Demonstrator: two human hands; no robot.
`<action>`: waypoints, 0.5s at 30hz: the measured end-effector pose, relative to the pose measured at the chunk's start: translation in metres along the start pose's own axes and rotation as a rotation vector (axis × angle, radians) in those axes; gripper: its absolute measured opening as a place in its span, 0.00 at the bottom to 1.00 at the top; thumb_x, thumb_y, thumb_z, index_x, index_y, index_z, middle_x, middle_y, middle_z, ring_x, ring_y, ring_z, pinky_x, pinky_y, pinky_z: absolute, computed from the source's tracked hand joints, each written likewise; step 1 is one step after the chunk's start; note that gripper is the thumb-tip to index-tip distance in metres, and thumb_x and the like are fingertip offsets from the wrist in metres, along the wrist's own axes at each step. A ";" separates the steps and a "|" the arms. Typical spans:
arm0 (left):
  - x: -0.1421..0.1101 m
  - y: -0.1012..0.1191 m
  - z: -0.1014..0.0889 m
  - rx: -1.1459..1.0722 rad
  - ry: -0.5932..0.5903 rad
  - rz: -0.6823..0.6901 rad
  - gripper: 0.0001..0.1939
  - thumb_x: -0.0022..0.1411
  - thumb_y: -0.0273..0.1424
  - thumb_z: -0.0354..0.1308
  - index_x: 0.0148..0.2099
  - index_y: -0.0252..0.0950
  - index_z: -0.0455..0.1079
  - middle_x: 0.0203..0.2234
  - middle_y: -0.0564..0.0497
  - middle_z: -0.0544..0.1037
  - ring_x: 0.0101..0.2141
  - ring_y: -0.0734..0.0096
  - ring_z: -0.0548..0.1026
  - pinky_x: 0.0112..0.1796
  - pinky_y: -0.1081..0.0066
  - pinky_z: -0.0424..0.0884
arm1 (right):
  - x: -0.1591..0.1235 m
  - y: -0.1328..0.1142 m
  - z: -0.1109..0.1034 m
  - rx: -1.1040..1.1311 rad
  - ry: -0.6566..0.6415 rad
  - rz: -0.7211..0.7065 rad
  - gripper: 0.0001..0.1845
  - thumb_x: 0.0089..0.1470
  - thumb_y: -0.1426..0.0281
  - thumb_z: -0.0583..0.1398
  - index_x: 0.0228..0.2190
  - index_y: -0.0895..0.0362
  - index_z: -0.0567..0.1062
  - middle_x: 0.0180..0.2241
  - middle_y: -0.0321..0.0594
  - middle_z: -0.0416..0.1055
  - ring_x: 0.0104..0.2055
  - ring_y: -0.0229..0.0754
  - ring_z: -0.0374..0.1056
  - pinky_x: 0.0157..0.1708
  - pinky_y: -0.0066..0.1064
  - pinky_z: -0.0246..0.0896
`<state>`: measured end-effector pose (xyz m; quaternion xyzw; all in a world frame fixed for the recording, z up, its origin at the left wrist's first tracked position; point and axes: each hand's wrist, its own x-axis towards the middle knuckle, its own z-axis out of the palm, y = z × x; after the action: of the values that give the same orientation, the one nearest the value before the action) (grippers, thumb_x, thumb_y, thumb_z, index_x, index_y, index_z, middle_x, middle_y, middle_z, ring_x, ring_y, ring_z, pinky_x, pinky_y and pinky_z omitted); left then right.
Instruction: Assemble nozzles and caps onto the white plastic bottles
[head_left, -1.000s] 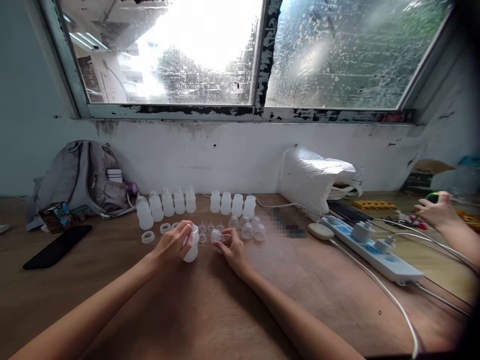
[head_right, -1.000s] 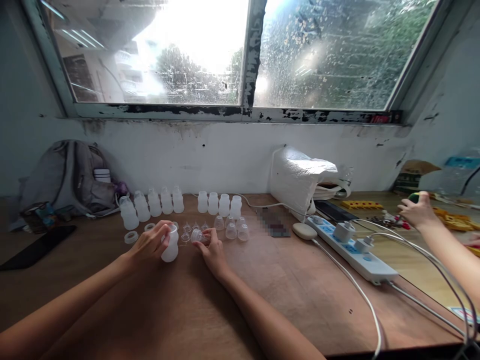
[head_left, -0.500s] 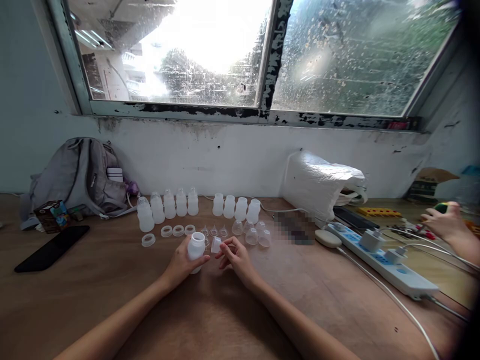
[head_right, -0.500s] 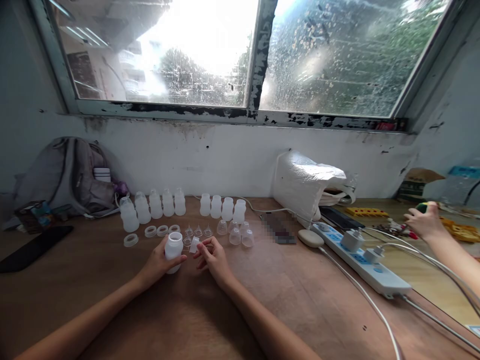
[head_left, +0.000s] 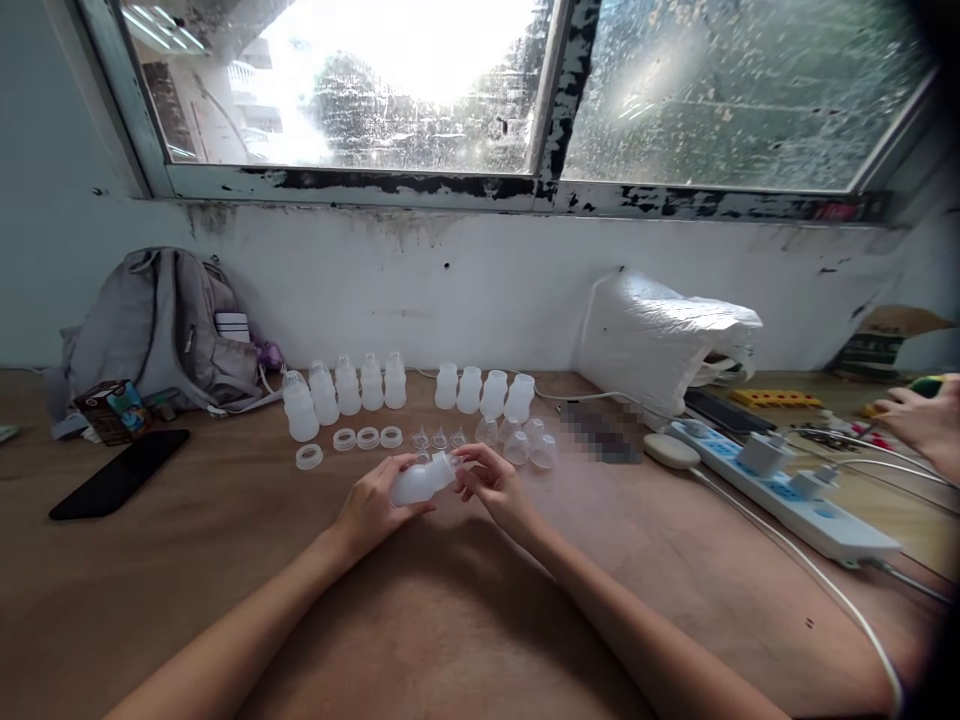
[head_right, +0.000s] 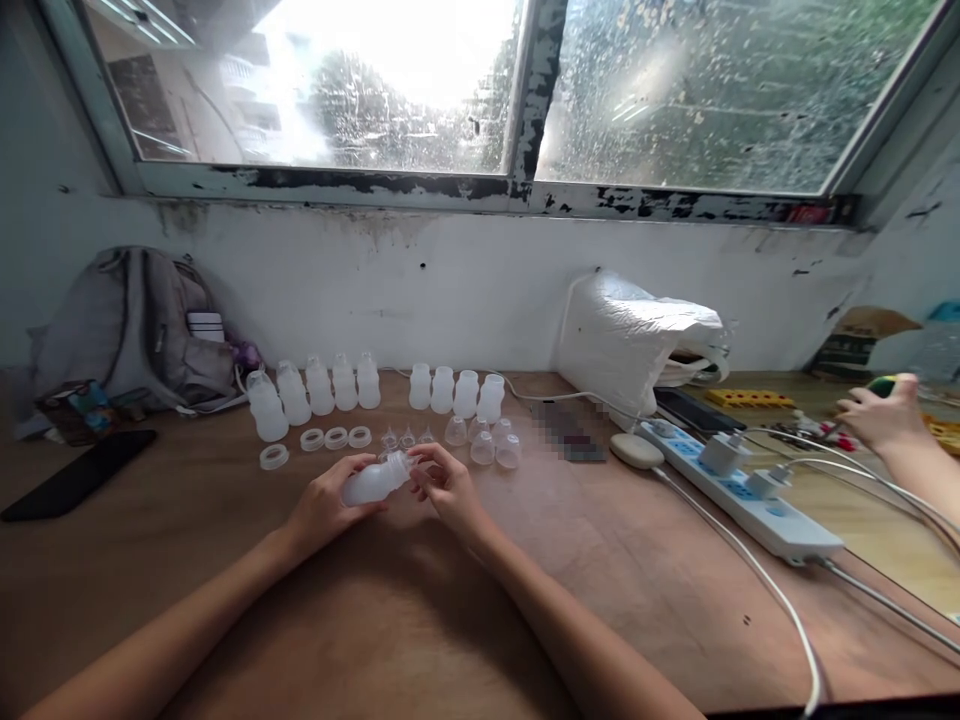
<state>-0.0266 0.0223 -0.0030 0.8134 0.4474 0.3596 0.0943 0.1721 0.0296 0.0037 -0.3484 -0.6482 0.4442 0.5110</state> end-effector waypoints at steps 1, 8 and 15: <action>0.000 0.000 0.000 0.004 0.004 -0.002 0.27 0.47 0.46 0.56 0.48 0.40 0.59 0.40 0.50 0.70 0.39 0.65 0.70 0.38 0.67 0.67 | 0.000 0.000 0.001 -0.017 -0.005 -0.004 0.12 0.46 0.67 0.58 0.35 0.55 0.66 0.28 0.35 0.65 0.24 0.33 0.64 0.22 0.26 0.62; -0.001 0.000 -0.001 0.053 0.025 0.053 0.26 0.49 0.46 0.54 0.48 0.40 0.60 0.38 0.49 0.70 0.37 0.65 0.70 0.37 0.67 0.67 | -0.004 -0.001 0.004 -0.080 -0.036 0.020 0.13 0.46 0.67 0.57 0.36 0.55 0.65 0.30 0.36 0.64 0.23 0.32 0.62 0.22 0.26 0.61; -0.001 -0.003 0.000 0.107 0.040 0.104 0.26 0.49 0.45 0.54 0.48 0.39 0.59 0.39 0.48 0.70 0.37 0.65 0.70 0.37 0.67 0.67 | -0.003 0.003 0.002 -0.138 -0.019 0.060 0.16 0.44 0.61 0.58 0.35 0.57 0.66 0.23 0.34 0.64 0.20 0.33 0.60 0.19 0.25 0.57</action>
<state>-0.0290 0.0232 -0.0045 0.8320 0.4250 0.3560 0.0228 0.1708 0.0278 0.0000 -0.3979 -0.6714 0.4170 0.4658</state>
